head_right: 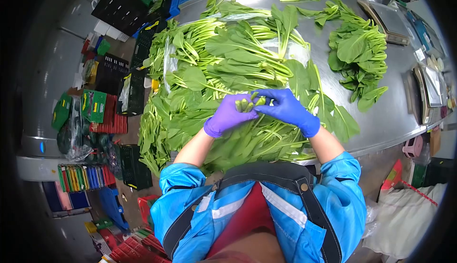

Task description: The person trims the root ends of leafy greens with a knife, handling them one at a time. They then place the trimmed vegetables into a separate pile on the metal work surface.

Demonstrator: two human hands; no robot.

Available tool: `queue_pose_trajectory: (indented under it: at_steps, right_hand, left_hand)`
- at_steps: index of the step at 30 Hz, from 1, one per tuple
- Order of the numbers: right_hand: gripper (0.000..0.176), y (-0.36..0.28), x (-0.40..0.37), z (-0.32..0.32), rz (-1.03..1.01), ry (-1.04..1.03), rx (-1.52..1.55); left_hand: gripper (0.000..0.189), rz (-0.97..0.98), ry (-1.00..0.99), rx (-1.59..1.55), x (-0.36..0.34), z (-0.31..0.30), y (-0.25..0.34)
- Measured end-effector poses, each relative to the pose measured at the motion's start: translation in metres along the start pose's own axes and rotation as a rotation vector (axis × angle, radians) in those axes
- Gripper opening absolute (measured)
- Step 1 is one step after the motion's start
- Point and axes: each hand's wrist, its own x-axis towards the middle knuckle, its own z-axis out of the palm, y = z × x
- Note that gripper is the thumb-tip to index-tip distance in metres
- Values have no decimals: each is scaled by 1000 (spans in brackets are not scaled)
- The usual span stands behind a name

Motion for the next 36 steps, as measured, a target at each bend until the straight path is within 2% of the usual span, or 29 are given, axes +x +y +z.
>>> queue_pose_trajectory:
  at_steps: [2,3,4,5,6,8,9,10,12,14,15,18,19,20,21,22,24,25,27,28,29,30,31,32,34,35,36]
  right_hand:
    - [30,15,6,8,134,-57,25]
    - [27,37,5,11,115,21,306]
    - [27,47,3,7,115,20,305]
    - [27,55,1,4,158,10,301]
    - [27,57,1,3,202,0,300]
    - [29,54,1,15,196,11,256]
    - [29,52,3,24,96,5,215]
    - [30,54,5,29,-6,-1,171]
    - [33,61,4,33,16,41,168]
    - [36,49,3,23,95,-89,55]
    - [39,53,0,21,42,-132,55]
    - [41,60,-2,7,-12,-148,80]
    - [43,71,5,-1,119,-132,30]
    - [35,78,14,-12,205,-95,-49]
    - [27,122,27,-16,156,2,-292]
    - [28,147,39,-23,193,127,-374]
    - [34,179,69,-41,266,320,-348]
    - [36,192,82,-47,264,371,-459]
    - [37,226,97,-45,259,300,-516]
    - [38,230,103,-46,259,237,-573]
    - [40,234,109,-50,307,65,-592]
    - [40,225,109,-51,298,69,-591]
    - [39,208,104,-54,282,94,-428]
    - [38,187,95,-56,269,115,-265]
    - [36,131,76,-57,275,111,-185]
    - [34,102,64,-56,297,68,-84]
    - [32,81,52,-52,317,28,16]
  left_hand:
    - [27,-15,-21,-51,2,-3,3]
    - [28,-147,61,41,3,-14,7]
    - [29,-279,148,133,4,-25,9]
    - [34,-101,305,460,2,-34,-31]
    - [34,-105,305,461,1,-32,-27]
    - [41,84,204,583,-1,-20,-18]
    - [38,35,101,385,0,-9,-15]
    - [33,-208,-115,-96,4,0,-2]
    - [32,-346,-173,-190,12,5,-11]
    - [33,-364,-208,-262,14,-2,-9]
    - [33,-384,-241,-338,14,-6,-5]
    - [35,-423,-328,-283,16,-26,-9]
    - [40,-479,-282,-434,13,-33,-15]
    - [40,-480,-280,-433,12,-40,-19]
    - [44,-457,-286,-429,13,-46,-17]
    - [48,-434,-292,-427,13,-49,-14]
    - [46,-393,-271,-443,16,-50,-10]
    - [41,-367,-240,-337,18,-49,-11]
    - [26,-268,-170,-174,18,-42,-20]
    - [26,-265,-165,-169,18,-41,-19]
    - [27,-175,-106,47,17,-41,-16]
    - [27,-82,-48,262,16,-42,-14]
    - [27,-16,56,462,15,-40,-11]
    - [27,-15,60,463,14,-41,-7]
    - [28,94,87,811,12,-40,-2]
    - [26,251,96,794,14,-36,-4]
    - [26,252,90,786,16,-29,6]
